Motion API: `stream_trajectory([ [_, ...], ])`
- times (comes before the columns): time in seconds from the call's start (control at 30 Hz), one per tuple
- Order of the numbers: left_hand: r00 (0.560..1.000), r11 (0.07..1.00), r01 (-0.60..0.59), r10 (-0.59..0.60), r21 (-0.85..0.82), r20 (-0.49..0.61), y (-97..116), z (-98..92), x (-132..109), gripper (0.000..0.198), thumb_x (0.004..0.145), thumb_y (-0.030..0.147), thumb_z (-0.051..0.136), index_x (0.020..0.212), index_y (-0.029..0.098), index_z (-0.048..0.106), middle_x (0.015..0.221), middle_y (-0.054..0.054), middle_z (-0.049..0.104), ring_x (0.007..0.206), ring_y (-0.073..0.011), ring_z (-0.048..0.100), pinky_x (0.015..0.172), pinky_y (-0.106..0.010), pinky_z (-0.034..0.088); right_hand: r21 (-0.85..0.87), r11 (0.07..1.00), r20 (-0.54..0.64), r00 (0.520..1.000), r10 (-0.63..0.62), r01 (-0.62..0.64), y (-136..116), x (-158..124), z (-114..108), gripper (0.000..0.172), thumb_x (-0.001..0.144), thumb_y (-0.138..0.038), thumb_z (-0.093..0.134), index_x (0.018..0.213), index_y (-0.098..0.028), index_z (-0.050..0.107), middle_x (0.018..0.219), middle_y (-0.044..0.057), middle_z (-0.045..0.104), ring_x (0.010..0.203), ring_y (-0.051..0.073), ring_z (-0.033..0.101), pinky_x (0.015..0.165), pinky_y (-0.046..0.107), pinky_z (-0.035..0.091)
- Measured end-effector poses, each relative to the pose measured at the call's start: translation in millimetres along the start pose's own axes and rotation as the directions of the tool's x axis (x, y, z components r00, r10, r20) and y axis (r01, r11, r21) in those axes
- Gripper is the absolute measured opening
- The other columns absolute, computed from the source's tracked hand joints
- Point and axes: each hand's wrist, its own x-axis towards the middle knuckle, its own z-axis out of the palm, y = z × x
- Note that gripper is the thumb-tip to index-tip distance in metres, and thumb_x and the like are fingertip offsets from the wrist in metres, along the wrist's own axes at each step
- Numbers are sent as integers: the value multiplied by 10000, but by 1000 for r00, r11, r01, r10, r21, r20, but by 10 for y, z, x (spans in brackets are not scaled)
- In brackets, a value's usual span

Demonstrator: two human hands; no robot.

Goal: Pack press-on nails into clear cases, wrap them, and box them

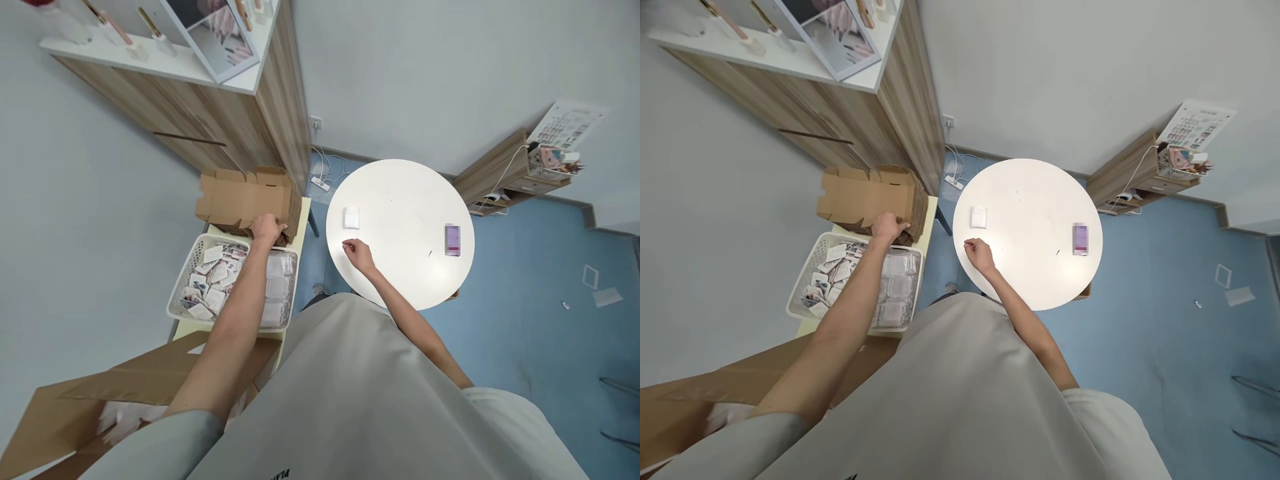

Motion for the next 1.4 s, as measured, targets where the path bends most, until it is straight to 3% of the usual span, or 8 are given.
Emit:
stream_trajectory([
  [0.13,998,999,50,-50,5,36,-90,24,76,420,1029,391,761,1390,184,818,1434,-182,831,1319,-316,773,1119,-407,578,-38,999,16,1000,-15,16,-243,70,58,291,1124,-236,601,1264,-192,852,1343,121,844,1134,231,819,1084,361,626],
  [0.33,997,993,56,-50,-104,57,-194,-10,236,300,900,337,886,1178,228,902,1295,-125,888,1189,-279,841,1035,-339,610,-192,974,130,987,-98,122,-750,297,260,323,1141,-221,578,1336,-168,830,1341,124,834,1174,244,801,1115,346,594],
  [0.5,996,995,45,-37,-89,86,-167,-82,234,228,876,333,867,1077,240,921,1192,-100,908,1100,-268,842,932,-315,611,-361,887,300,937,-181,287,-1220,632,535,335,1159,-228,573,1376,-141,813,1394,153,814,1276,280,775,1128,344,562],
  [0.67,995,1000,7,-6,-8,100,-183,-93,155,280,972,324,746,1182,242,911,1206,-113,903,1105,-269,833,911,-314,609,-469,776,458,867,-194,421,-1493,937,896,321,1133,-168,579,1350,-111,808,1477,191,771,1360,313,750,1133,347,571],
  [0.83,996,999,-38,35,37,78,-248,-52,19,399,1084,262,572,1347,215,868,1365,-210,846,1275,-348,799,1022,-396,596,-482,744,577,807,-129,463,-1524,1028,1211,383,1124,-86,549,1469,-90,715,1677,216,642,1575,309,604,1294,390,498],
  [1.0,988,973,-153,147,173,51,-175,43,-166,482,1091,148,442,1429,130,786,1325,-287,822,1284,-392,792,1035,-443,593,-533,753,550,834,-38,386,-1449,977,1378,485,1098,-41,542,1570,-89,641,1760,243,556,1648,333,548,1300,450,532],
  [1.17,979,952,-202,195,231,52,-81,91,-175,471,1058,85,442,1416,29,743,1332,-348,789,1272,-423,785,1029,-478,596,-544,760,536,844,-12,357,-1417,984,1454,512,1084,-38,542,1588,-63,628,1813,254,491,1715,336,474,1376,452,461],
  [1.4,981,929,-192,174,318,86,-17,-76,-16,393,1094,338,600,1323,122,835,1371,-293,800,1327,-422,752,1042,-450,588,-516,790,528,849,-10,330,-1380,1006,1406,601,1008,-66,672,1602,-152,640,1760,184,591,1574,327,653,1257,429,594],
])
